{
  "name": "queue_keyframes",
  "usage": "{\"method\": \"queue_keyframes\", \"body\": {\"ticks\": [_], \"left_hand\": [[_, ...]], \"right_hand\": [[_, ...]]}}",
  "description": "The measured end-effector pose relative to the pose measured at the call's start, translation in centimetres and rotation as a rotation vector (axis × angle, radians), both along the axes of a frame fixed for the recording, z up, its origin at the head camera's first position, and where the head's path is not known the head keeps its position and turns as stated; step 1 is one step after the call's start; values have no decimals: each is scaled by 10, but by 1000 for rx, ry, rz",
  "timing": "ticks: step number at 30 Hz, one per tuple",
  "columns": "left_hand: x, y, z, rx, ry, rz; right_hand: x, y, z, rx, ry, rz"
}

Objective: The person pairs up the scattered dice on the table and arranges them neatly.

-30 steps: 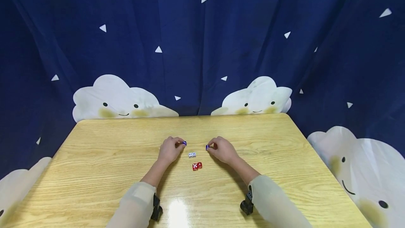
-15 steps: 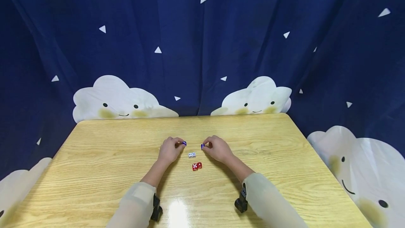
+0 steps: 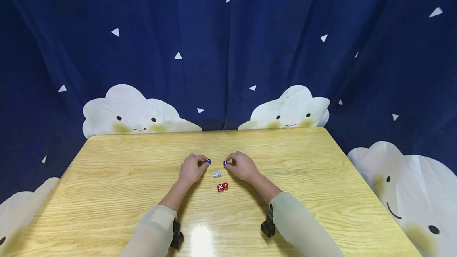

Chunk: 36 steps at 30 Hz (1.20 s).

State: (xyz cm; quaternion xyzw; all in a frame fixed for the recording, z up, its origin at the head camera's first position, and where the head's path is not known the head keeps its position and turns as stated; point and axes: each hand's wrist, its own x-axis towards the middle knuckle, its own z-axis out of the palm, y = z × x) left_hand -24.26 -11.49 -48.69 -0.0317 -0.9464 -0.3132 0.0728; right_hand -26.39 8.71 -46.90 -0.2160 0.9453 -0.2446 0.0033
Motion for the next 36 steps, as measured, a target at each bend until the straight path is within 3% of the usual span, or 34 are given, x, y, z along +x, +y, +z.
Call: {"method": "queue_keyframes", "body": {"ticks": [36], "left_hand": [[0,0,1,-6,-16,-2]], "right_hand": [[-14,-28,-3,20,-8,21]]}}
